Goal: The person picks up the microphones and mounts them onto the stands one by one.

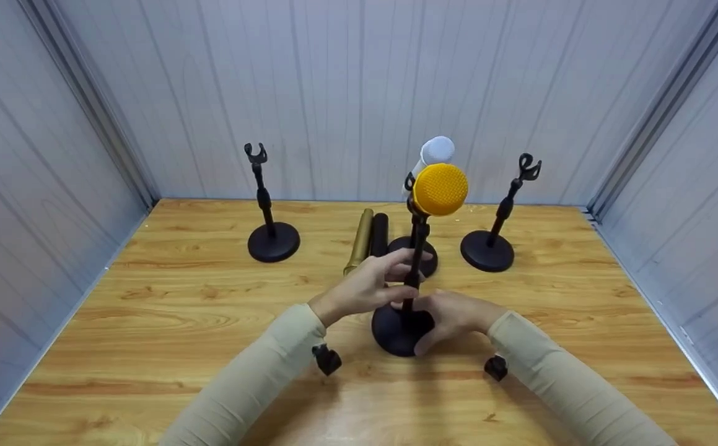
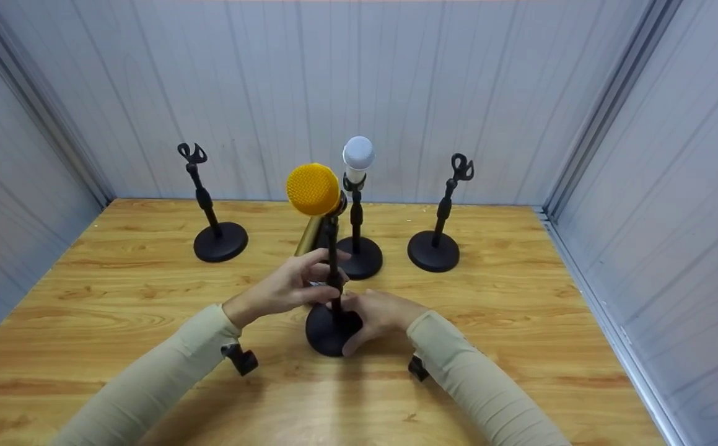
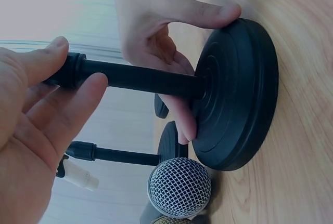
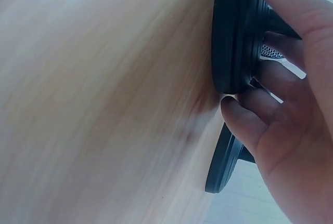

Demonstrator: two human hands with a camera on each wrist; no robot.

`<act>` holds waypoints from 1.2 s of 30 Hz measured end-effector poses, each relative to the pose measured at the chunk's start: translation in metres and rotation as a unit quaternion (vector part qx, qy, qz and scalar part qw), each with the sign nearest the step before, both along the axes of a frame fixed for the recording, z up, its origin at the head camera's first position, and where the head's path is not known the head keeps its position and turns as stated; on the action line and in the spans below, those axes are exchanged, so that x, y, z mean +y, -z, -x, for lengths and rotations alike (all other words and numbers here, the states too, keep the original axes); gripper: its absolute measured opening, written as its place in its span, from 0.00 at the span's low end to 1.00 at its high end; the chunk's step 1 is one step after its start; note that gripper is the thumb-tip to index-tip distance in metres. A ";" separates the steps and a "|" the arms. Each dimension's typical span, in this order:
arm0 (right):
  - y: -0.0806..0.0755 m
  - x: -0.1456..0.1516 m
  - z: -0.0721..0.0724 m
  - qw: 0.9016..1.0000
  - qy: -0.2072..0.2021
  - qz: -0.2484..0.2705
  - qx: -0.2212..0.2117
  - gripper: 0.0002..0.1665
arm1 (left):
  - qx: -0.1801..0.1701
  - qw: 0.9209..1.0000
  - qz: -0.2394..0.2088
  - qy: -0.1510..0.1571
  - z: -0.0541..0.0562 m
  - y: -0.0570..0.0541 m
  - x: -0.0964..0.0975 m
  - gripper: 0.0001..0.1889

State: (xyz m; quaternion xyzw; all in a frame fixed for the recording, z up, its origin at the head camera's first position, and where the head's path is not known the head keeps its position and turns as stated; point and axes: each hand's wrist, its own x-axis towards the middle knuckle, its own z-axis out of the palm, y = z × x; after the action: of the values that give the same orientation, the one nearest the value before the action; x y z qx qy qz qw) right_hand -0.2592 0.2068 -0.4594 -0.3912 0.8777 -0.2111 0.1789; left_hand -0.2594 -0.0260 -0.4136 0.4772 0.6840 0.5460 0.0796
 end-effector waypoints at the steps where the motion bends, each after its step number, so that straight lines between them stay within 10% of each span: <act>1: 0.000 0.000 0.000 1.000 -0.001 0.000 0.000 0.52 | 0.000 1.000 -0.001 0.000 0.000 0.001 0.000 0.28; 36: -0.001 0.000 -0.001 1.000 -0.001 0.012 0.026 0.44 | 0.096 0.993 0.013 -0.062 -0.002 0.002 0.004 0.29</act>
State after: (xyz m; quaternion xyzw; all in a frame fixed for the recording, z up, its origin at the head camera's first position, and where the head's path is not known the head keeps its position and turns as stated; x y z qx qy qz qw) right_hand -0.2580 0.2065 -0.4588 -0.3992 0.8791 -0.2118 0.1517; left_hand -0.2575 -0.0224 -0.4156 0.4830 0.7237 0.4927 -0.0140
